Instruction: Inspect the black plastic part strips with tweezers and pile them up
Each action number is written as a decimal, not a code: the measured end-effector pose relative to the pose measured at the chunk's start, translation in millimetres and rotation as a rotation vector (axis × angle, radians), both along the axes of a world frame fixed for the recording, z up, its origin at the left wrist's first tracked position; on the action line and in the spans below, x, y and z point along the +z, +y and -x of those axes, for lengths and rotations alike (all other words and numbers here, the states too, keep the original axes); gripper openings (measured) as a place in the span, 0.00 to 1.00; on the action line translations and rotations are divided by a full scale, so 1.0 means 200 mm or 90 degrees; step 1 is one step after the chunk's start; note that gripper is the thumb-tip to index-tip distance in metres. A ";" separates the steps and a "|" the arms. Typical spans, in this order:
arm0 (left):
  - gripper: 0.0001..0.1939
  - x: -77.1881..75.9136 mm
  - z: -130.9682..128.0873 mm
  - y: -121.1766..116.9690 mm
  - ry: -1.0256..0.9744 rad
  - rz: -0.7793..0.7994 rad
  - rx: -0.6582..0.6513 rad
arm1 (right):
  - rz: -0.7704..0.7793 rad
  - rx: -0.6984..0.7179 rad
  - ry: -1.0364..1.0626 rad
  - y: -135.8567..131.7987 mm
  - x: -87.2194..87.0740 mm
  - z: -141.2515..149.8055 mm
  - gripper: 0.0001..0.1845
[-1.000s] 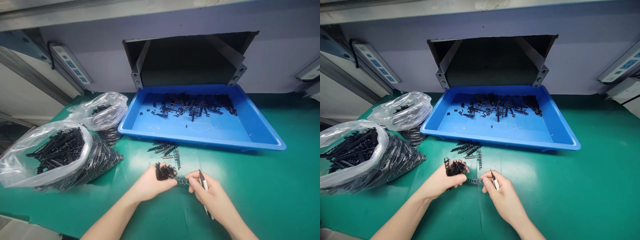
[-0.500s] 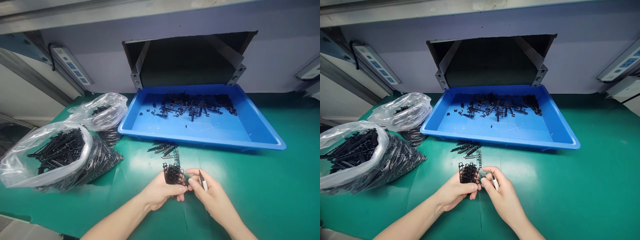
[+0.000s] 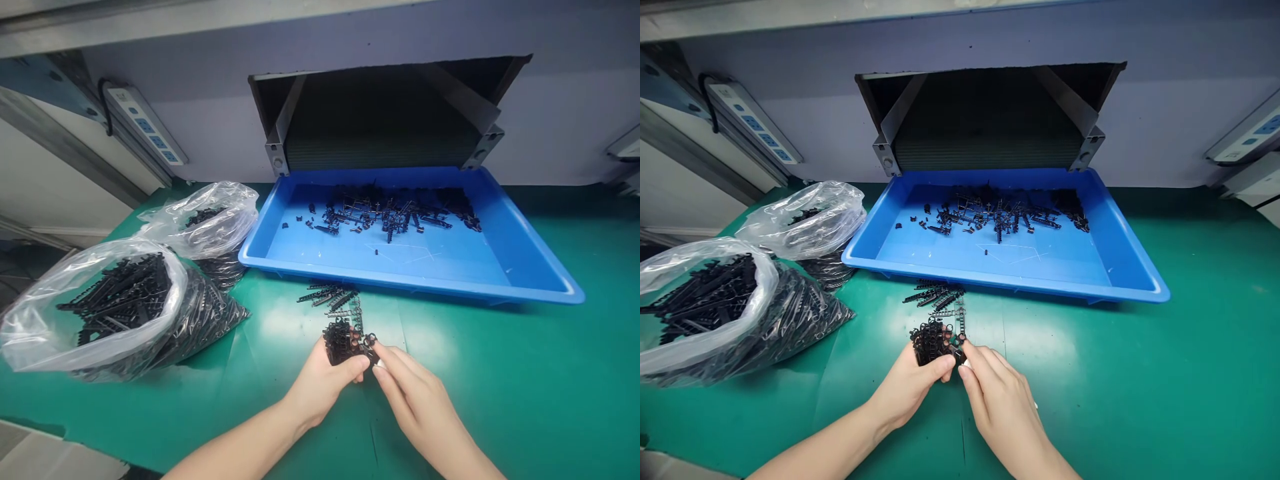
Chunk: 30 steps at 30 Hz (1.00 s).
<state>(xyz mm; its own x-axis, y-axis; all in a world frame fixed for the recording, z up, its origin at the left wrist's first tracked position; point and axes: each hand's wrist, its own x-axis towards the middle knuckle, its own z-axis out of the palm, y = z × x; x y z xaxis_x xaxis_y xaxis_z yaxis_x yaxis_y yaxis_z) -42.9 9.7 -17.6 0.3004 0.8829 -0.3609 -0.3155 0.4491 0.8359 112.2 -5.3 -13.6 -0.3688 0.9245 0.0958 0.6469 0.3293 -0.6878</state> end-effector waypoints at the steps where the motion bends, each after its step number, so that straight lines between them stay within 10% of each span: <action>1: 0.15 0.00 0.00 0.00 0.009 0.002 0.007 | -0.014 -0.001 -0.005 0.00 0.00 0.00 0.15; 30: 0.21 0.00 0.00 0.00 0.112 -0.007 -0.005 | -0.020 0.011 0.027 0.03 -0.02 0.01 0.15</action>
